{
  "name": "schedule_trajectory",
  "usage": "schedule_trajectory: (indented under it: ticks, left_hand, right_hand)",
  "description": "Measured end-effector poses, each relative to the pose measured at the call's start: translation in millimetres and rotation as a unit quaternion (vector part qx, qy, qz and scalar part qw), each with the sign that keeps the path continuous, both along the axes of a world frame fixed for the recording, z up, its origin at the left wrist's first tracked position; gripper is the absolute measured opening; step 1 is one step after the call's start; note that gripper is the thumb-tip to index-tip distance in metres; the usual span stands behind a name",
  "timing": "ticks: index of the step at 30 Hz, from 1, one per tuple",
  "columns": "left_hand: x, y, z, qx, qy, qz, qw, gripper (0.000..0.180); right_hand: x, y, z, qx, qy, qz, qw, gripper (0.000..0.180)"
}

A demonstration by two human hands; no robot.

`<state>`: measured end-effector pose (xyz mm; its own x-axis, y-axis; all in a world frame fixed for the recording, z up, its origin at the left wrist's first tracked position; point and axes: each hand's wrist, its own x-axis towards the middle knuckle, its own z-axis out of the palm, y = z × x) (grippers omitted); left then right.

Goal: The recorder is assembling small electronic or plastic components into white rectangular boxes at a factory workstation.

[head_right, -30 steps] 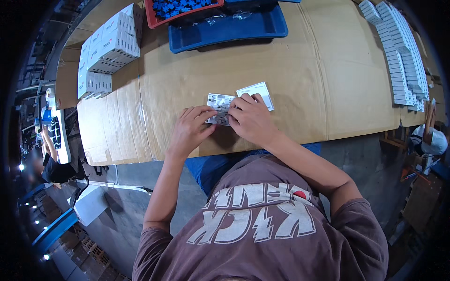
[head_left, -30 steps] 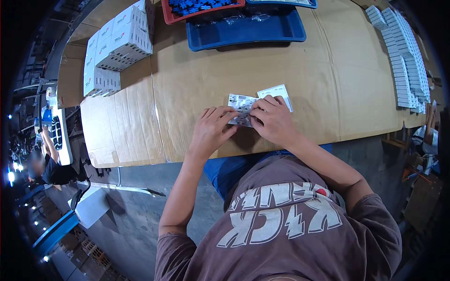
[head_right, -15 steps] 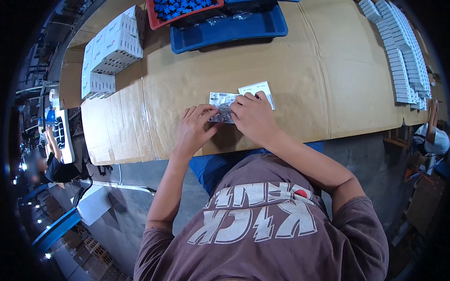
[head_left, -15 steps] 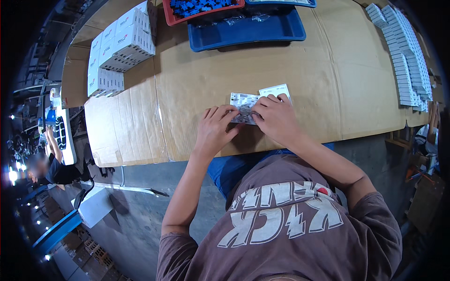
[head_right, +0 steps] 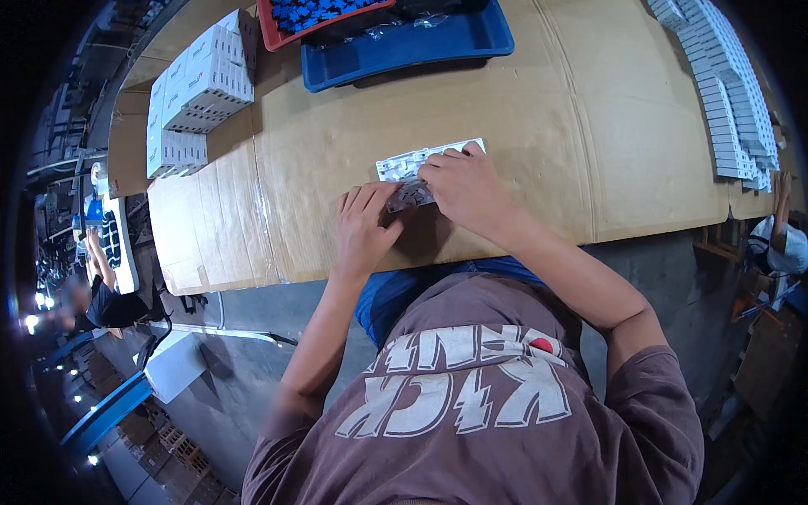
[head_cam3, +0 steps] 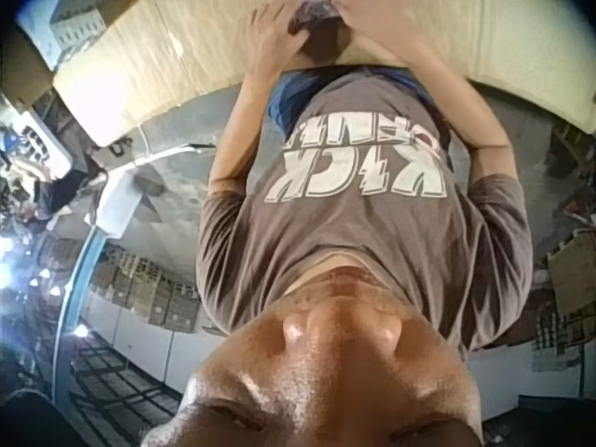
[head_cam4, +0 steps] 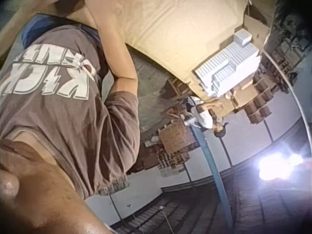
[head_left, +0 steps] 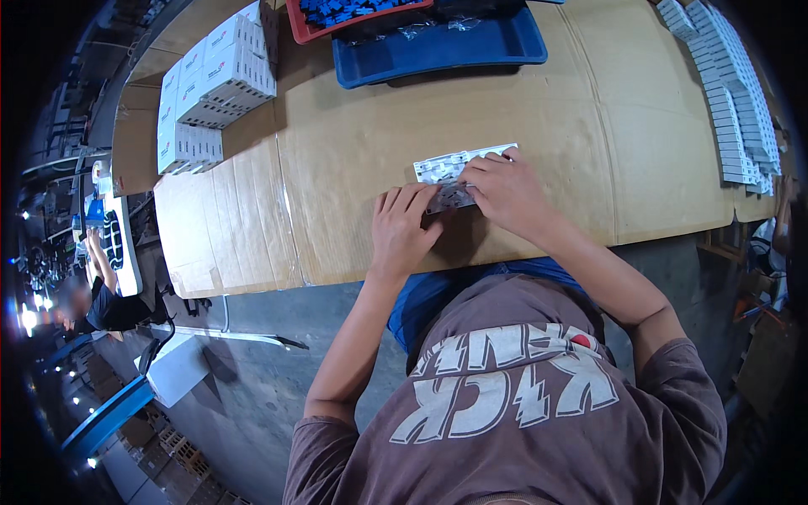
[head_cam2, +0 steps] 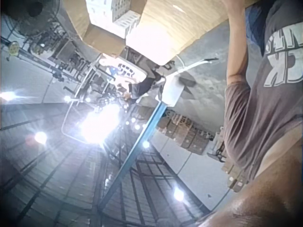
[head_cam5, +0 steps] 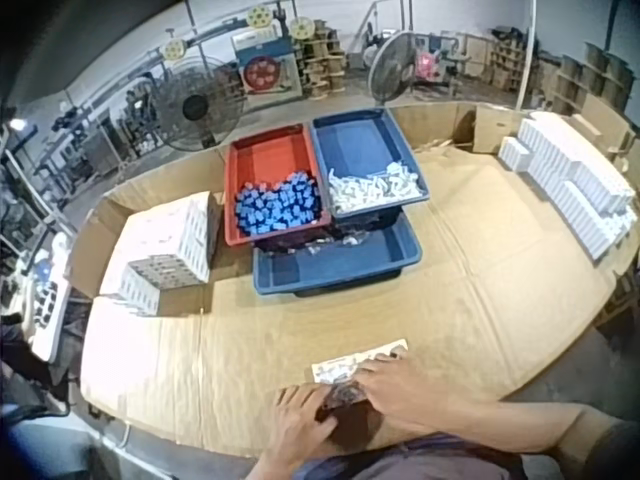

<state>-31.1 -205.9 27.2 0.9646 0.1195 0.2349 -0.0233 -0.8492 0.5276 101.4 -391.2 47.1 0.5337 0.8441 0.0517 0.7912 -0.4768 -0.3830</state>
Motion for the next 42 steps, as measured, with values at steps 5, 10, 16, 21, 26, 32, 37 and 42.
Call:
schedule_trajectory:
  ticks: [5, 10, 16, 21, 26, 32, 37, 42]
  left_hand:
    - [4, -6, 1, -0.025, -0.006, 0.030, 0.999, 0.051]
    - [3, -8, -3, -0.025, -0.019, 0.058, 0.998, 0.067]
    - [3, -8, -9, -0.040, -0.006, 0.062, 0.997, 0.072]
    - [2, -10, -4, -0.030, -0.009, 0.060, 0.998, 0.062]
    - [0, -20, -5, 0.024, -0.042, -0.007, 0.999, 0.044]
    - [1, -32, -5, 0.032, -0.028, -0.015, 0.999, 0.037]
    - [7, -30, 2, 0.053, -0.021, -0.028, 0.998, 0.039]
    - [16, -39, 22, 0.097, 0.045, -0.045, 0.993, 0.042]
  right_hand:
    - [21, -5, 1, 0.084, 0.040, -0.050, 0.994, 0.015]
    - [13, -6, 7, 0.096, 0.031, -0.065, 0.993, 0.016]
    - [4, 0, 0, 0.037, 0.046, -0.072, 0.996, 0.022]
    - [12, 10, 9, -0.021, 0.044, -0.048, 0.998, 0.018]
    - [15, 12, 1, 0.005, 0.029, -0.030, 0.999, 0.012]
    - [20, 7, -1, -0.006, 0.086, -0.023, 0.996, 0.011]
    - [23, 6, 3, -0.023, 0.102, -0.015, 0.994, 0.015]
    - [27, 5, 3, -0.005, 0.091, 0.007, 0.996, 0.017]
